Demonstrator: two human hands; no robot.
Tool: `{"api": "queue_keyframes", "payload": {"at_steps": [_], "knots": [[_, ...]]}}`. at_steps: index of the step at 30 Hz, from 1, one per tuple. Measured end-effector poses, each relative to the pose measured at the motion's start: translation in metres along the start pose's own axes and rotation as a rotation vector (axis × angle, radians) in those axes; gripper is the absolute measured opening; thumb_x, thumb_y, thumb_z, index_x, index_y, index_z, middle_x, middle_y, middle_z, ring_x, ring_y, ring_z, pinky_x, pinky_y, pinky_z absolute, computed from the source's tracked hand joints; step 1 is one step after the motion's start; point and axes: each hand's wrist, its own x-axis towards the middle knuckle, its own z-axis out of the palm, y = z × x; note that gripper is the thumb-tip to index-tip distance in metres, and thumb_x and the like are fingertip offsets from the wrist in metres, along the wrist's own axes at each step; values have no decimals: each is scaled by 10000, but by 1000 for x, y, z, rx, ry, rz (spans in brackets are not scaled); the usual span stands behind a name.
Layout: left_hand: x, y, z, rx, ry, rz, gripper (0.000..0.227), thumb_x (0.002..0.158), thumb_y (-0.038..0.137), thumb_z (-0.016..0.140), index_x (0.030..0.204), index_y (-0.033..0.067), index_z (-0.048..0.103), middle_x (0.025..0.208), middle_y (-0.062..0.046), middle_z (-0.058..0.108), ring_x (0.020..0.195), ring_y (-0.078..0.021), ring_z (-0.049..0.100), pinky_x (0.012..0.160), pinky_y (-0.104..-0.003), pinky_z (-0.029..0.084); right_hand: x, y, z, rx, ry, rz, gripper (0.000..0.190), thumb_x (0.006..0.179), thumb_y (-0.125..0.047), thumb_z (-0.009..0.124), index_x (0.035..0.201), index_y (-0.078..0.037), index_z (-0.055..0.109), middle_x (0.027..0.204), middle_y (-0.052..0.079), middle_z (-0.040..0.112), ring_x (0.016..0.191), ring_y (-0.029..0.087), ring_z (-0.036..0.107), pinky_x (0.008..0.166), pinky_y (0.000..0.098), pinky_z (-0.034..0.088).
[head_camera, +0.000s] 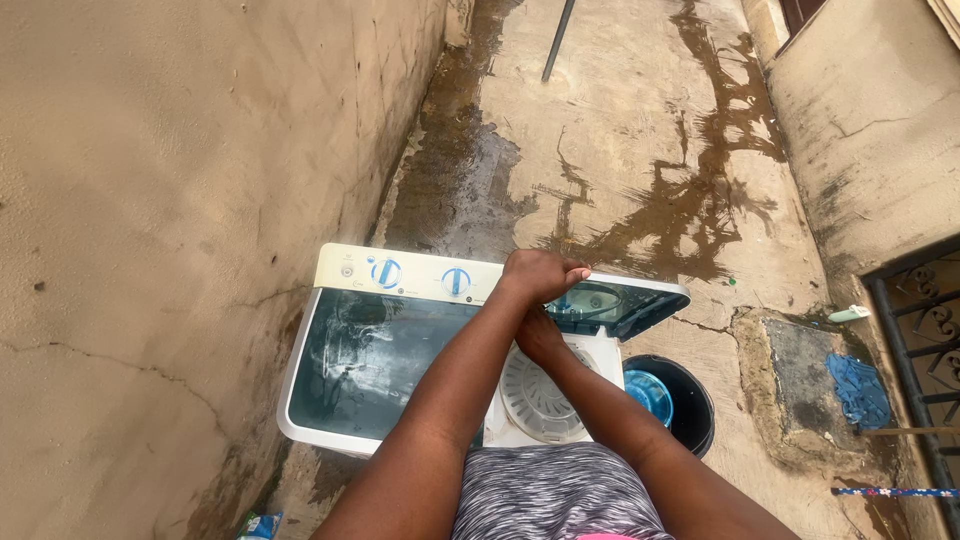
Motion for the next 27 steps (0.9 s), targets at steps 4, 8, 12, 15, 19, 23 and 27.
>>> {"api": "queue_keyframes", "payload": {"at_steps": [4, 8, 12, 15, 19, 23, 27], "knots": [[10, -5, 14, -22, 49, 25, 633, 972, 733, 183, 1401, 489, 581, 1213, 27, 734, 1156, -206, 688, 929, -455, 565, 1, -6, -8, 42, -24, 38, 422, 964, -70, 483, 1380, -20, 525, 1398, 229, 564, 1307, 398, 541, 1106, 476, 430], [5, -3, 9, -6, 27, 36, 632, 987, 719, 185, 1423, 467, 566, 1215, 7, 731, 1150, -207, 690, 922, -449, 564, -2, -8, -11, 87, -42, 87, 404, 958, -51, 488, 1356, -30, 553, 1375, 221, 592, 1287, 388, 568, 1089, 465, 453], [2, -3, 12, -42, 23, 30, 614, 982, 708, 205, 1408, 471, 580, 1210, 17, 737, 1142, -213, 694, 927, -448, 558, -8, -7, -5, 139, -55, 138, 389, 953, -32, 493, 1332, -40, 581, 1352, 213, 620, 1267, 378, 594, 1073, 453, 475], [5, -6, 22, -68, 72, 60, 612, 989, 716, 239, 1366, 436, 631, 1208, 25, 744, 1145, -220, 695, 932, -440, 561, -14, -7, -5, 176, -56, 183, 381, 950, -18, 496, 1314, -48, 602, 1335, 207, 642, 1252, 370, 613, 1060, 444, 492], [-6, -4, 15, -43, 75, 85, 597, 979, 704, 246, 1375, 458, 619, 1169, -6, 744, 1102, -245, 702, 930, -452, 554, -38, -9, -7, 210, -53, 234, 375, 946, -3, 500, 1296, -56, 623, 1317, 200, 663, 1238, 363, 633, 1048, 436, 509], [-10, -4, 18, -72, 76, 82, 595, 998, 704, 272, 1366, 420, 642, 1128, -17, 771, 1086, -249, 718, 921, -449, 559, -79, -4, -17, 538, 159, 421, 446, 850, 45, 622, 1276, -79, 674, 1265, 179, 685, 1139, 325, 664, 952, 409, 537], [-15, -4, 23, -79, 111, 103, 577, 992, 694, 286, 1378, 432, 624, 1123, -29, 762, 1082, -264, 709, 901, -461, 551, -129, 44, -1, 1300, 185, 776, 556, 903, 84, 552, 1433, -80, 591, 1305, 130, 655, 1107, 253, 640, 935, 375, 532]]}}
